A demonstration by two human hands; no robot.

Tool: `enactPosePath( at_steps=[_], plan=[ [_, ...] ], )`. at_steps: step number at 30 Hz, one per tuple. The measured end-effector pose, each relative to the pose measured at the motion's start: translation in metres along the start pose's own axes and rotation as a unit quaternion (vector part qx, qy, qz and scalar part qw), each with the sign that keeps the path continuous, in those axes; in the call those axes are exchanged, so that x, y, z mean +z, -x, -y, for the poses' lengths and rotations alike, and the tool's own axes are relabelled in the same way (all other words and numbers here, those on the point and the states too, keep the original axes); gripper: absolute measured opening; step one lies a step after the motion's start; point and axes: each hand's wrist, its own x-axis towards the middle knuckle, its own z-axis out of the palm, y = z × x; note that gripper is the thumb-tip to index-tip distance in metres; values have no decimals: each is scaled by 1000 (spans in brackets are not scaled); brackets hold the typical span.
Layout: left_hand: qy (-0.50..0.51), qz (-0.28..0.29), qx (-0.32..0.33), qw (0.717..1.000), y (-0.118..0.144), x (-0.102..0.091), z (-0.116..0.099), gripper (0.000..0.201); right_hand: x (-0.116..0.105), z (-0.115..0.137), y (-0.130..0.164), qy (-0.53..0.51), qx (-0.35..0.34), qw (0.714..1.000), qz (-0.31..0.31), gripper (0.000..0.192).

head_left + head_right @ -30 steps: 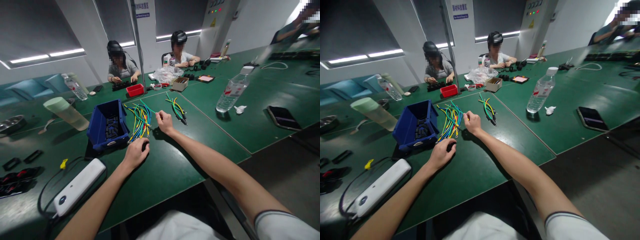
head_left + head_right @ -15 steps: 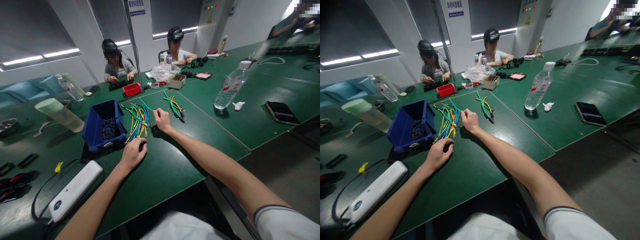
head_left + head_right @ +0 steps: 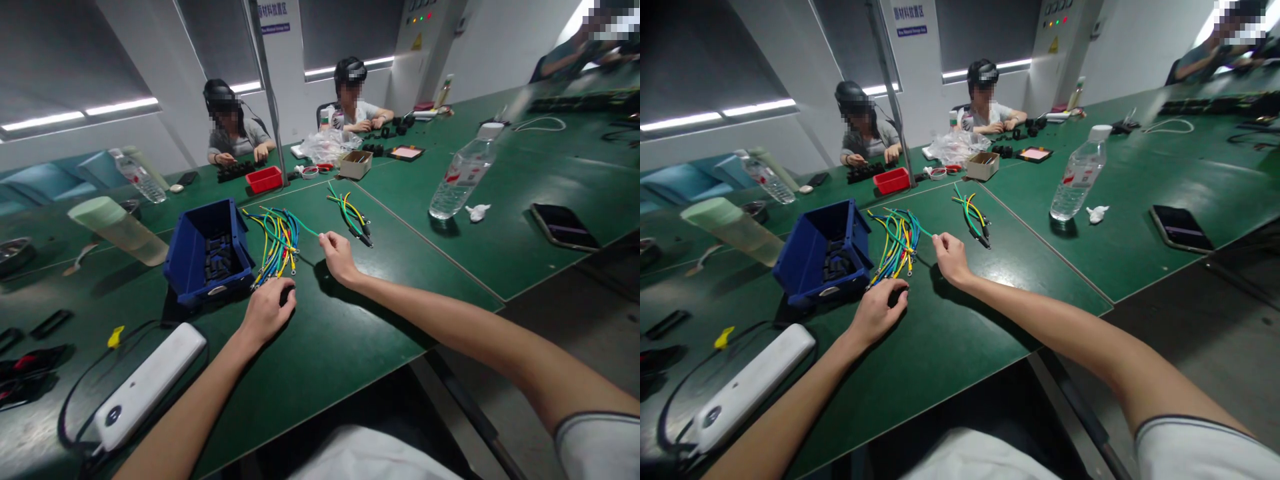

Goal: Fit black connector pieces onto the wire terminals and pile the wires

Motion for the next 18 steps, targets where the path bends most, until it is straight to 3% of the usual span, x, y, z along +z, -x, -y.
enactPosePath(
  at_steps=[6,18],
  plan=[
    [0,11,-9,1000,-1,0,0,16,0,-5,-6,-62,44,997,-5,36],
    [-3,12,-9,1000,-2,0,0,16,1,-6,-8,-64,44,997,5,37]
  ],
)
